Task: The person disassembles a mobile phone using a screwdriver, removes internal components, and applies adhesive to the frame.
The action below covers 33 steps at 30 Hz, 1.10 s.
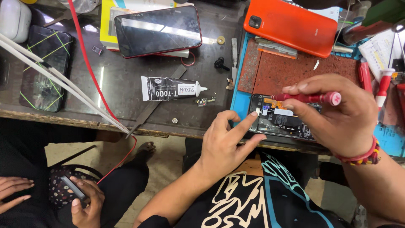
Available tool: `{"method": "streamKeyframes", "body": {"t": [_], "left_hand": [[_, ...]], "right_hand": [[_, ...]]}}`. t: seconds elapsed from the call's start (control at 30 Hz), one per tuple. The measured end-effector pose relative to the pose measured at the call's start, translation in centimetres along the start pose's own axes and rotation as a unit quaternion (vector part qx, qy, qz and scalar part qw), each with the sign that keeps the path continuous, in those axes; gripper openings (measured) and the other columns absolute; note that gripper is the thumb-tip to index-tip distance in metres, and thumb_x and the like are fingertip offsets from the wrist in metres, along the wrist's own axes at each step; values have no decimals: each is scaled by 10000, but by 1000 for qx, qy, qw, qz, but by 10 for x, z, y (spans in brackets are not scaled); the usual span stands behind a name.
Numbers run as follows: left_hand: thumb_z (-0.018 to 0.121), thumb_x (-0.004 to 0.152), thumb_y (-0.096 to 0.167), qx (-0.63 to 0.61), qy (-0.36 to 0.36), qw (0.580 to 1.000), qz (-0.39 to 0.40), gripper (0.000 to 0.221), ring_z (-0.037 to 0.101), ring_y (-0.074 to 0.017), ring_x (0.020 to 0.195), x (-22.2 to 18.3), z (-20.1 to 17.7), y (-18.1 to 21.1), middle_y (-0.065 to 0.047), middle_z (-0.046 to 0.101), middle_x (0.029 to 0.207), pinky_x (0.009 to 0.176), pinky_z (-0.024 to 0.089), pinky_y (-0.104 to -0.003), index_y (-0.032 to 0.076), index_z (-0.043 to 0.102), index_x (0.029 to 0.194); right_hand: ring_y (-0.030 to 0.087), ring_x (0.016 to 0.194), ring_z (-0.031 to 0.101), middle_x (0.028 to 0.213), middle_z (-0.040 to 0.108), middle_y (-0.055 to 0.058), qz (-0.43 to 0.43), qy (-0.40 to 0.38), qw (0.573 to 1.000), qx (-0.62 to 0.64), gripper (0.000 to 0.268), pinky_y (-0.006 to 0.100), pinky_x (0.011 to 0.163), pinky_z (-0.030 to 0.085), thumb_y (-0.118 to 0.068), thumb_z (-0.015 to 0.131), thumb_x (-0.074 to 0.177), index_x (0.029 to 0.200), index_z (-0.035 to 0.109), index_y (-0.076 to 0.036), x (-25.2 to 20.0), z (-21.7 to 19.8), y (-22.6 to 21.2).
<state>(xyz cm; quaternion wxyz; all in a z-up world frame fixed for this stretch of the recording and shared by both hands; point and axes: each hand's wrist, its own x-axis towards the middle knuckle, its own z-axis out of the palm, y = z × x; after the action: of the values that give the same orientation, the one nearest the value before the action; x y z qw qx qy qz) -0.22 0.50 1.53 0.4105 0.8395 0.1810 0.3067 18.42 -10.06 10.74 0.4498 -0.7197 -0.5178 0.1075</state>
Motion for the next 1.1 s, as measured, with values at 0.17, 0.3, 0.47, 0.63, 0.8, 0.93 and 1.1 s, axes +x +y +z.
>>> {"method": "streamKeyframes", "body": {"t": [0.17,0.3,0.47,0.63,0.8,0.93,1.1], "left_hand": [[867,875,326,-6,1,1000,2,497,540,-205,778,0,-1,-2,-78,549,1068,657,485,-334,129,697,1298],[863,880,325,-10,-6,1000,0,496,545,-206,783,0,-2,-2,-75,550,1063,668,487,-335,125,697,1303],[857,886,325,-10,-4,1000,6,501,552,-210,800,0,-2,-3,-78,545,1074,686,491,-338,126,688,1314],[855,894,325,-14,-1,1000,7,505,559,-211,811,-2,-1,-4,-78,543,1081,704,501,-342,129,682,1326],[859,890,319,-14,10,1000,14,510,565,-224,821,-2,0,-5,-89,550,1098,705,500,-347,130,678,1328],[858,898,309,-17,14,1000,16,512,585,-229,857,-3,0,-5,-84,550,1101,737,517,-353,130,674,1341],[861,893,308,-18,22,999,25,511,603,-249,918,-4,0,-6,-94,553,1118,774,530,-363,126,668,1330]], "right_hand": [[250,1074,734,1082,660,158,1,-28,1000,2,257,324,915,639,83,762,881,1070,593,48,8,2,0],[218,1039,748,1108,694,144,-14,-40,998,-39,285,278,866,624,64,808,901,1106,612,35,10,4,2],[228,1057,739,1058,685,143,-3,-46,999,-10,249,315,899,631,80,766,872,1057,608,25,15,5,-4],[222,1031,756,1041,721,110,-46,-120,991,-47,211,295,869,624,54,779,849,998,637,8,33,-4,-12],[189,995,759,1024,746,64,-85,-243,964,-65,157,288,813,610,-18,761,814,936,668,-50,53,-11,-13],[126,668,679,905,775,-10,14,-209,962,-177,253,292,606,543,-204,881,802,915,695,-75,58,-9,-22],[240,733,698,1023,692,135,-188,-251,925,-217,237,331,567,542,-183,722,804,946,666,-2,76,-11,-38]]}}
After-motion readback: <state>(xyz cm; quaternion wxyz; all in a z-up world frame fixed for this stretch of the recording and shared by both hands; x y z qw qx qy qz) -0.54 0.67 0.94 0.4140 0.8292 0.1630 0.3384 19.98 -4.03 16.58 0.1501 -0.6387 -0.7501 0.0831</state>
